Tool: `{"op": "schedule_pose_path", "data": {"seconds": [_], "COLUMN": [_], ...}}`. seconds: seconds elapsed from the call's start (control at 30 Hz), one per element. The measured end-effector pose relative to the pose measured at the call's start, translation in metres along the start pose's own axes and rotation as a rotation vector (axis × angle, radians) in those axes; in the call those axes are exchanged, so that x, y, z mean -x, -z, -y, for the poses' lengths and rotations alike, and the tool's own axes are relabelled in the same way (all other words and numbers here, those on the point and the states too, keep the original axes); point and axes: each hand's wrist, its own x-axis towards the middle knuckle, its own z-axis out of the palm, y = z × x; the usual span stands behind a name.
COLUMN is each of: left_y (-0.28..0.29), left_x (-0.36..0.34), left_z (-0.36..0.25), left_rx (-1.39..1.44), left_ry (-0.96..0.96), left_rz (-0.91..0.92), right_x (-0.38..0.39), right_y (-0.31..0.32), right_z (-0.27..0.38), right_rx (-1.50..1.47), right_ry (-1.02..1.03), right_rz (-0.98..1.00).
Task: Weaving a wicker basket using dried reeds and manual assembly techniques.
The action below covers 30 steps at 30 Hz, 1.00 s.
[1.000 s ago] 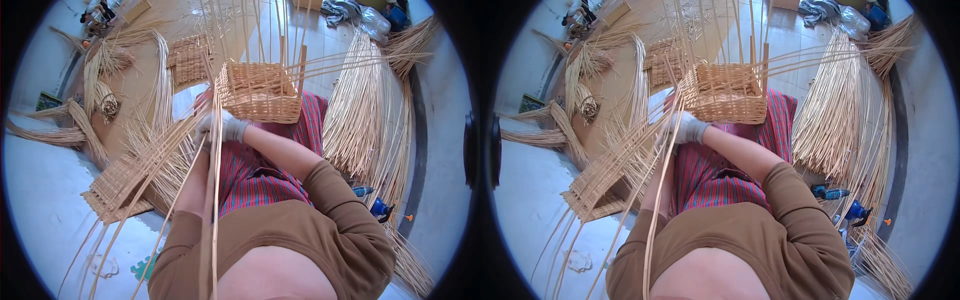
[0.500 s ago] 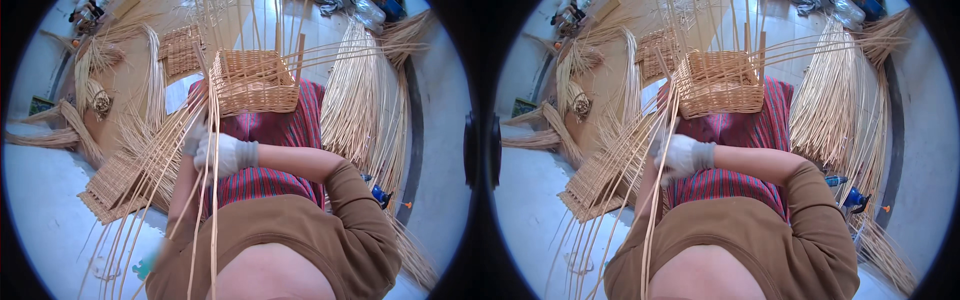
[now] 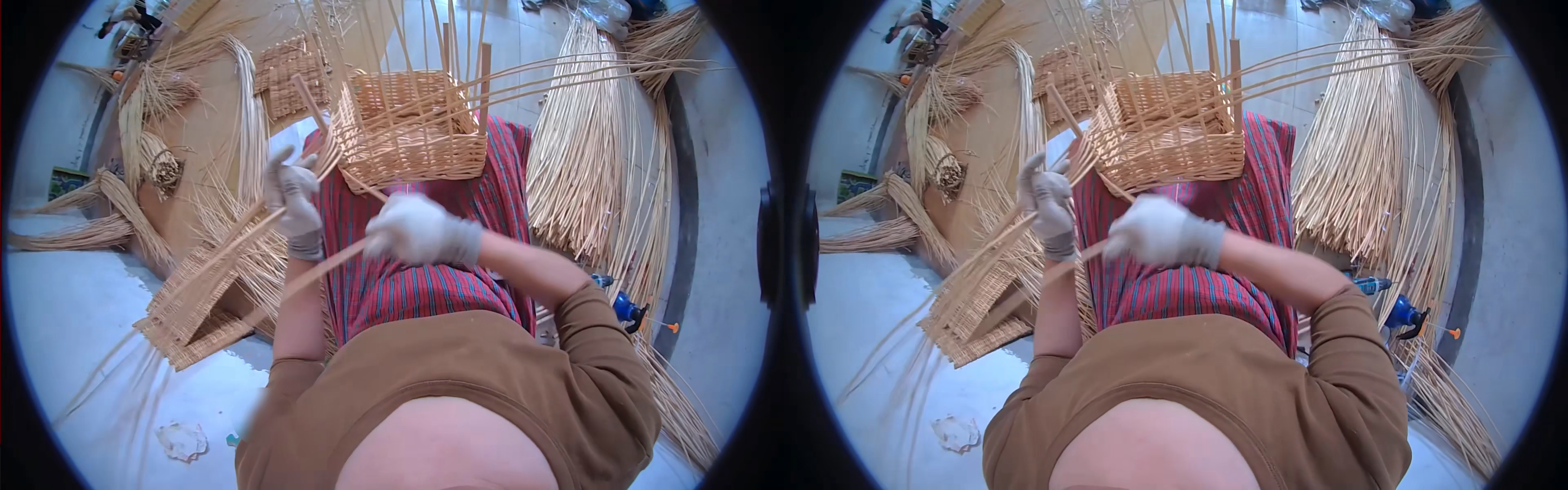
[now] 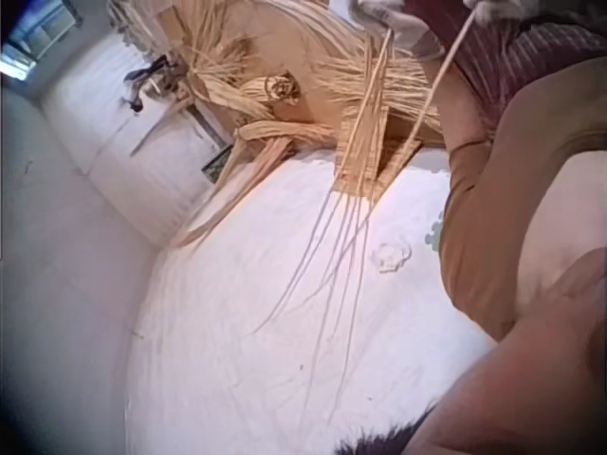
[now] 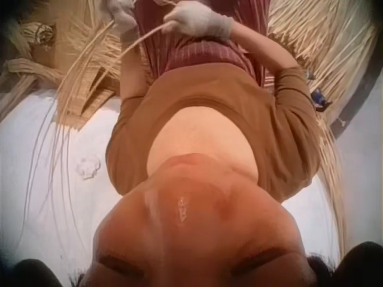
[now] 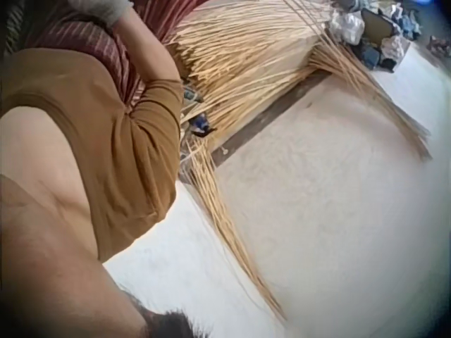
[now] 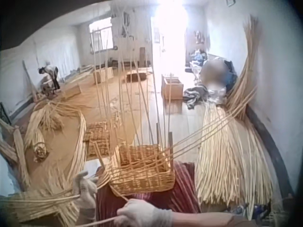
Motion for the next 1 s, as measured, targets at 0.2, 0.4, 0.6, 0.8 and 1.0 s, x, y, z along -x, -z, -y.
{"op": "schedule_pose_path", "data": {"seconds": [0.2, 0.4, 0.6, 0.8, 1.0], "left_y": [0.006, -0.029, -0.048, -0.040, -0.042], "left_x": [0.001, 0.030, 0.072, 0.040, 0.028], "left_z": [0.014, 0.008, 0.058, 0.090, 0.086], "left_rx": [0.255, 0.091, -0.080, -0.424, -0.350], "left_ry": [0.070, -0.068, 0.323, 0.313, 0.458], "left_rz": [-0.089, -0.180, -0.232, -0.112, 0.038], "right_x": [0.006, 0.013, 0.030, 0.014, 0.011], "right_y": [0.043, 0.042, 0.050, 0.043, 0.043], "right_z": [-0.114, -0.119, -0.109, -0.106, -0.104], "right_rx": [-0.848, -0.844, -0.363, -0.280, -0.133], "right_ry": [-0.402, -0.283, -0.630, -0.646, -0.700], "right_rz": [-0.566, -0.622, -0.705, -0.851, -0.836]}}
